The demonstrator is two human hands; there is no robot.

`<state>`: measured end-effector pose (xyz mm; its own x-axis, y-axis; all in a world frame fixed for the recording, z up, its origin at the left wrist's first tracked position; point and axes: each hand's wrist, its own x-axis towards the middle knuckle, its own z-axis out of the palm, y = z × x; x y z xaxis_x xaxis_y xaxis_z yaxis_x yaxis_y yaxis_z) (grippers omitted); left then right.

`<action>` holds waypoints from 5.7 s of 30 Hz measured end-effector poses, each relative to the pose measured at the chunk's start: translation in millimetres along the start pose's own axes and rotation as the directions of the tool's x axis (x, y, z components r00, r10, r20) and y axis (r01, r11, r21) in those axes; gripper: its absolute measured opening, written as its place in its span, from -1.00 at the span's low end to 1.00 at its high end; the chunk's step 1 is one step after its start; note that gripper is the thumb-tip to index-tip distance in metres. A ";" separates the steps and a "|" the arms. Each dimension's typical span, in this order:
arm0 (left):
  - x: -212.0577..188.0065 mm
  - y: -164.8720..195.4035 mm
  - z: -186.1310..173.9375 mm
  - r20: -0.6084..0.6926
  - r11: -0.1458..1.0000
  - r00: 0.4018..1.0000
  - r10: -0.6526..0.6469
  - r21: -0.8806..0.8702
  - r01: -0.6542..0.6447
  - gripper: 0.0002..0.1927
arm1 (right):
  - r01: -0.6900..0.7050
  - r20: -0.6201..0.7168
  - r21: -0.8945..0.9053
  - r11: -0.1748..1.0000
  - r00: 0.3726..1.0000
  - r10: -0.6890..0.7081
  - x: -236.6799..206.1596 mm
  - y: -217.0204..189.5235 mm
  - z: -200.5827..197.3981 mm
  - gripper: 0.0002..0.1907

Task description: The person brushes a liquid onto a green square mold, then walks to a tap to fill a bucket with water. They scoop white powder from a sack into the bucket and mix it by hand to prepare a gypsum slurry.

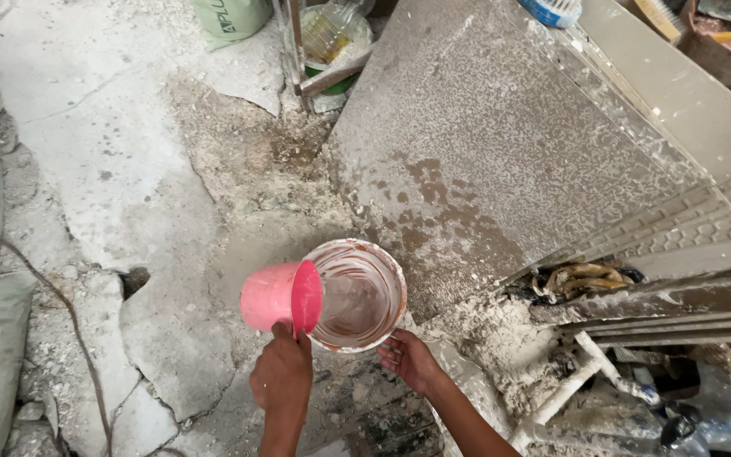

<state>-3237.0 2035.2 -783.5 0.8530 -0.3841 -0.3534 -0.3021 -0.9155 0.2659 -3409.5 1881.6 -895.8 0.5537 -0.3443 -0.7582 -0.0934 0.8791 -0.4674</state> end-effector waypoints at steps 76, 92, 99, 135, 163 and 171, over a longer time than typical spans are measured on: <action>-171.9 200.8 63.7 0.605 0.735 0.420 0.677 -0.527 -0.427 -0.72 | 0.238 -0.038 -0.967 0.096 0.234 -0.971 -324.2 -114.0 -117.8 -0.65; -177.4 200.3 59.6 0.602 0.737 0.426 0.676 -0.527 -0.424 -0.71 | 0.360 0.111 -0.932 -0.030 0.208 -0.972 -324.2 -112.9 -127.3 -0.64; -176.0 198.0 67.4 0.635 0.749 0.402 0.660 -0.511 -0.422 -0.70 | 0.378 0.073 -0.926 0.020 0.230 -0.970 -323.6 -111.9 -129.7 -0.62; -175.7 197.5 66.6 0.614 0.736 0.409 0.675 -0.525 -0.428 -0.72 | 0.640 0.053 -0.749 0.172 0.316 -0.947 -314.2 -91.4 -172.3 -0.63; -177.6 197.9 63.7 0.595 0.731 0.427 0.682 -0.523 -0.438 -0.69 | 0.362 -0.025 -0.930 0.059 0.097 -0.995 -309.7 -95.8 -147.2 -0.84; -181.4 197.2 65.1 0.569 0.711 0.428 0.702 -0.531 -0.461 -0.68 | 0.373 0.030 -0.927 0.027 0.145 -0.989 -316.8 -97.0 -149.4 -0.75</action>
<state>-3479.0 1916.6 -725.3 -0.0892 -0.8755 -0.4750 -0.3825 -0.4102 0.8279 -3699.5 1856.1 -678.1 0.1976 -0.9095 0.3658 -0.5631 -0.4108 -0.7170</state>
